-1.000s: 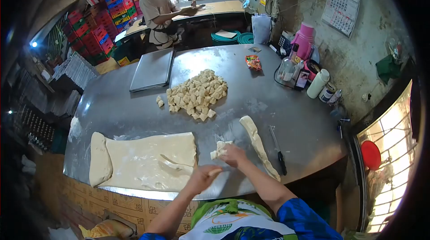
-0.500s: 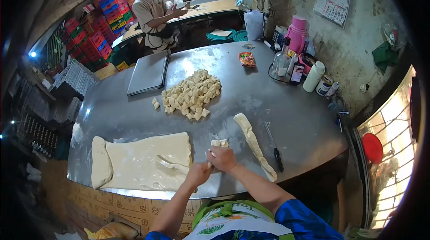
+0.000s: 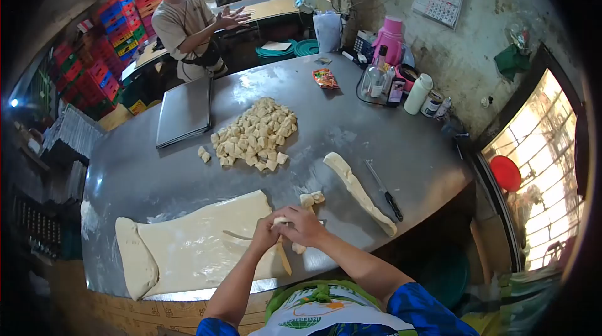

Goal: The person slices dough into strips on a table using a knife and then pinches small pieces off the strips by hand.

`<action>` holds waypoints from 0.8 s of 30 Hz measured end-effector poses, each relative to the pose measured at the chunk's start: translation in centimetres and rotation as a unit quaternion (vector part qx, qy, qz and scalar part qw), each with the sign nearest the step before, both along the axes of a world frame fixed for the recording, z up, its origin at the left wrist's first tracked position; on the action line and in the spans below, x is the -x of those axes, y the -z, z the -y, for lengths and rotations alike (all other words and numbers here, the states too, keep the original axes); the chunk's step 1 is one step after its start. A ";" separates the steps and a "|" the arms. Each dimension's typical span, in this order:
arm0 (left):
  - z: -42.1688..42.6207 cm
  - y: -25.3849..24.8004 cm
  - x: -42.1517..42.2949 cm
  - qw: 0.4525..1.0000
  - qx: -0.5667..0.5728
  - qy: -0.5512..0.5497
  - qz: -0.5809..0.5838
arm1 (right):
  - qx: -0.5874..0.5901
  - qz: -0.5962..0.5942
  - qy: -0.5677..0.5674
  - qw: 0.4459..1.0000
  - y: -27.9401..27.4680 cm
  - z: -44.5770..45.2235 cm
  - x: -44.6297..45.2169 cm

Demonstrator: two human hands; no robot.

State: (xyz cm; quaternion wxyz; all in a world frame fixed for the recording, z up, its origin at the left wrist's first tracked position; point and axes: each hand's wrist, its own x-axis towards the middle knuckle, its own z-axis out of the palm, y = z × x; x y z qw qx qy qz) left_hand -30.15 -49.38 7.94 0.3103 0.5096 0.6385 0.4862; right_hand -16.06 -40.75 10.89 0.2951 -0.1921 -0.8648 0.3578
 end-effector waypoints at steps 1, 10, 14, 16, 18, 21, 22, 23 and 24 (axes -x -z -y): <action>0.1 -0.2 0.3 0.994 0.078 0.037 0.073 | -0.020 -0.022 0.049 0.998 -0.3 0.2 0.2; 1.8 -2.2 0.2 0.988 0.016 0.074 -0.135 | 0.001 0.196 0.104 0.975 4.6 -2.0 -2.1; -1.0 -2.1 0.0 0.982 -0.134 -0.021 -0.135 | -0.015 0.056 0.023 0.998 2.2 -0.9 -0.4; -0.4 -1.7 -1.1 0.958 -0.236 -0.072 -0.144 | 0.111 0.044 -0.092 0.989 0.6 -0.4 -0.6; 0.1 -1.5 -1.4 0.978 -0.158 -0.068 -0.120 | 0.087 0.039 -0.062 0.993 0.8 -0.4 -0.2; 1.2 -0.7 -2.2 0.994 0.097 -0.039 -0.035 | 0.034 0.031 0.046 0.998 2.1 -0.7 -0.8; 1.4 -1.3 -3.0 0.994 0.100 -0.039 -0.037 | 0.037 0.029 0.046 0.998 2.4 -1.5 -1.3; 1.7 -2.1 -4.0 0.996 0.068 -0.013 -0.060 | 0.072 0.097 0.049 0.992 2.8 -2.8 -2.0; 1.9 -3.4 -4.8 0.996 0.036 0.016 -0.086 | 0.105 0.161 0.053 0.980 3.0 -4.5 -2.4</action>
